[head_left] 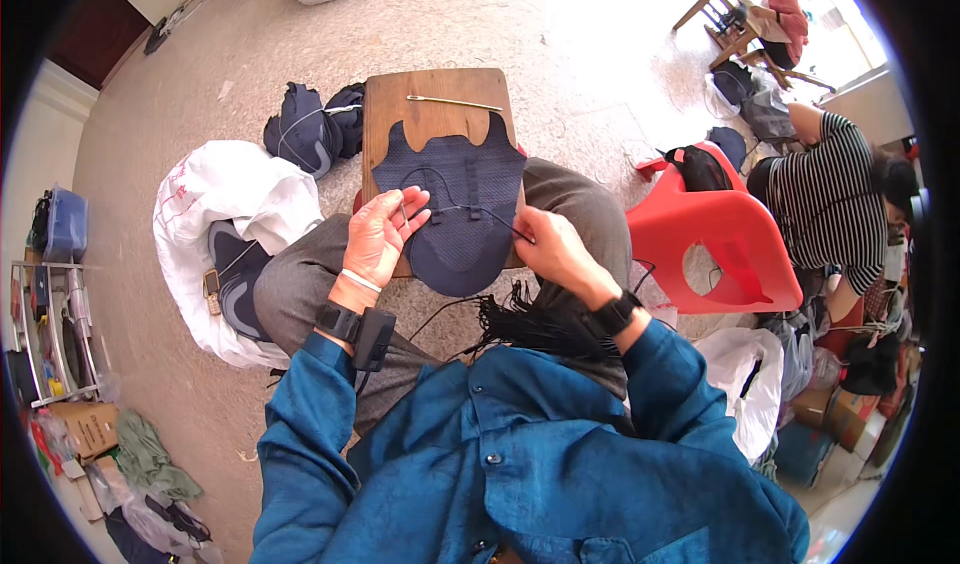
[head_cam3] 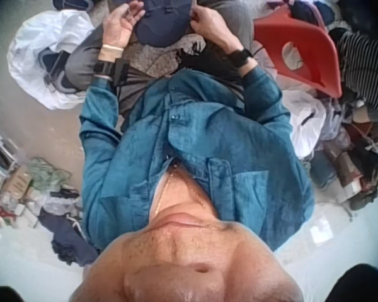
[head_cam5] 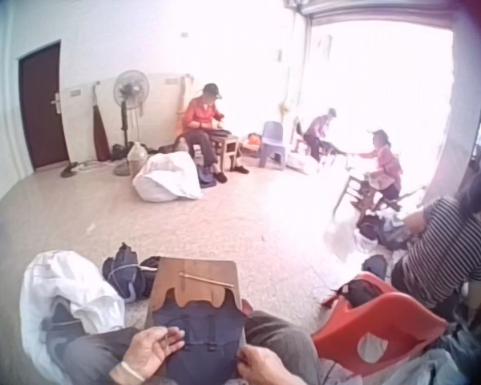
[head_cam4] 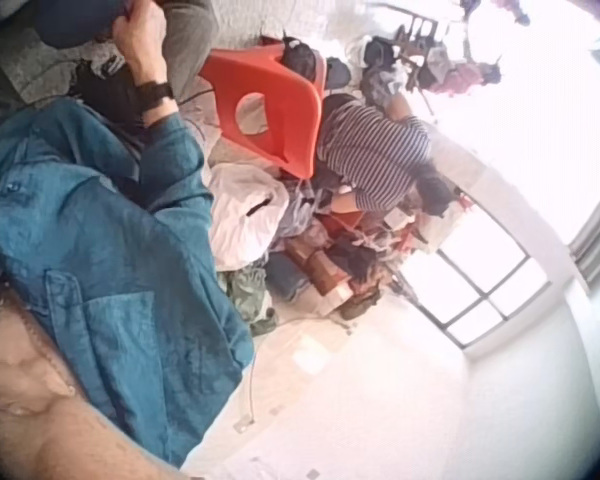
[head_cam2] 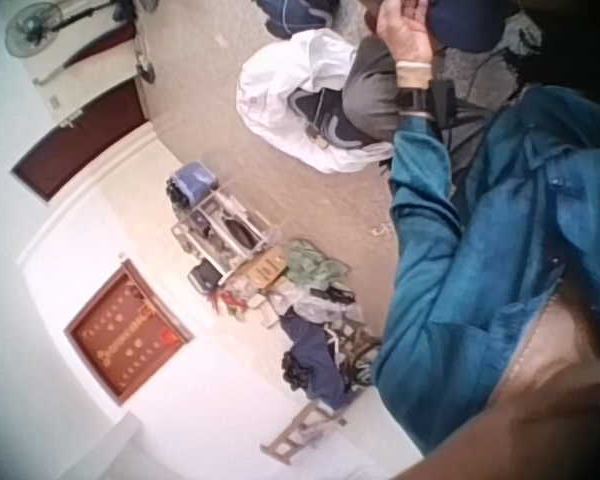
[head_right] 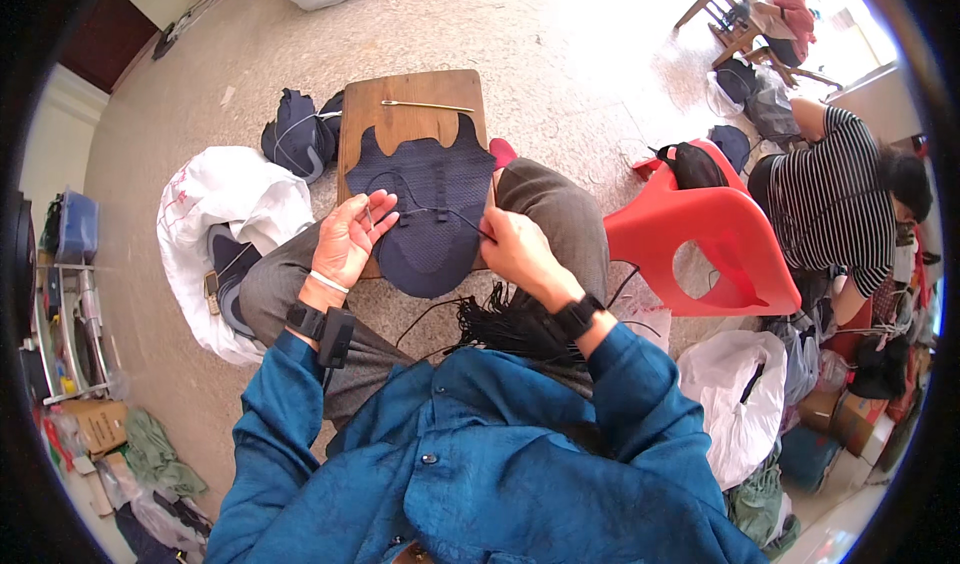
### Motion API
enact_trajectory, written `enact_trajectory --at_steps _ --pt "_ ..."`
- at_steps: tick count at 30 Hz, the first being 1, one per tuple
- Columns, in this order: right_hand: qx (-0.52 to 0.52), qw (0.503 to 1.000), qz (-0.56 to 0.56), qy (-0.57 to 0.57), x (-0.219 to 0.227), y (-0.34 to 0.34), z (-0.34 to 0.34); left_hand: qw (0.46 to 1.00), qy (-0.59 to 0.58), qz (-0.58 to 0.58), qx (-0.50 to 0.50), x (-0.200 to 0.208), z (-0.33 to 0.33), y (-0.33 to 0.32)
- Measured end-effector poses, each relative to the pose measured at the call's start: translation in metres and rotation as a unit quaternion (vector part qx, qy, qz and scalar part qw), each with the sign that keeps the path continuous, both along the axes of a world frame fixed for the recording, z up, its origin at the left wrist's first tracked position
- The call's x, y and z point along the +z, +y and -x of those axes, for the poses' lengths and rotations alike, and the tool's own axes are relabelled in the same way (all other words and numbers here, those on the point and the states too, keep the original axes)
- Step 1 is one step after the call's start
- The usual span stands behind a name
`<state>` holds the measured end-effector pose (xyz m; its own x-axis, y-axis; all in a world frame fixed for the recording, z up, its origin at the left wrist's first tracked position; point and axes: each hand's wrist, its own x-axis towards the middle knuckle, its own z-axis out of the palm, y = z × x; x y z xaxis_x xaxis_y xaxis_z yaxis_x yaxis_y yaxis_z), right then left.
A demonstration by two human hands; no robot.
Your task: Hand-stitching or threading a cord through pre-punched holes in a shoe upper component.
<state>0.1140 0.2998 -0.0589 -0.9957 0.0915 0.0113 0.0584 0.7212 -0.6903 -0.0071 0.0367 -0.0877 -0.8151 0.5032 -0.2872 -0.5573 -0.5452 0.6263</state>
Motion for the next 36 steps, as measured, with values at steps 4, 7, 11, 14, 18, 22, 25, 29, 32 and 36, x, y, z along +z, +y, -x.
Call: enact_trajectory --at_steps 4,7,11,14,18,22,25,29,32,36 --pt "0.057 0.968 0.172 -0.173 0.016 -0.005 -0.026 1.000 0.010 0.014 0.005 -0.002 -0.001 0.001" --pt "0.049 0.834 0.480 -0.267 0.068 -0.015 -0.012 1.000 0.003 0.023 0.010 0.001 -0.001 -0.001" --pt "-0.071 0.834 0.537 -0.103 0.051 -0.003 0.032 1.000 -0.015 0.011 0.012 0.007 0.001 0.001" --pt "-0.037 0.973 0.169 -0.152 0.025 0.006 0.051 0.998 0.005 0.055 0.007 0.012 0.004 0.000" --pt "-0.044 0.955 -0.197 0.217 0.025 -0.015 0.051 0.935 0.217 0.280 -0.004 0.033 0.003 0.007" --pt "0.071 0.953 -0.132 0.265 0.035 -0.032 0.057 0.852 0.368 0.367 -0.053 0.041 0.002 0.024" --pt "0.062 0.978 0.032 0.199 0.010 -0.041 0.056 0.846 0.383 0.364 -0.072 0.029 0.006 0.032" --pt "0.002 0.950 -0.055 0.308 0.020 -0.049 0.056 0.877 0.335 0.345 -0.018 0.006 0.005 0.031" --pt "0.134 0.945 -0.110 0.276 0.021 -0.059 0.050 0.904 0.267 0.332 0.030 0.000 0.009 0.028" --pt "0.160 0.936 -0.236 0.205 0.002 -0.061 0.062 0.911 0.239 0.334 0.037 0.002 0.006 0.038"
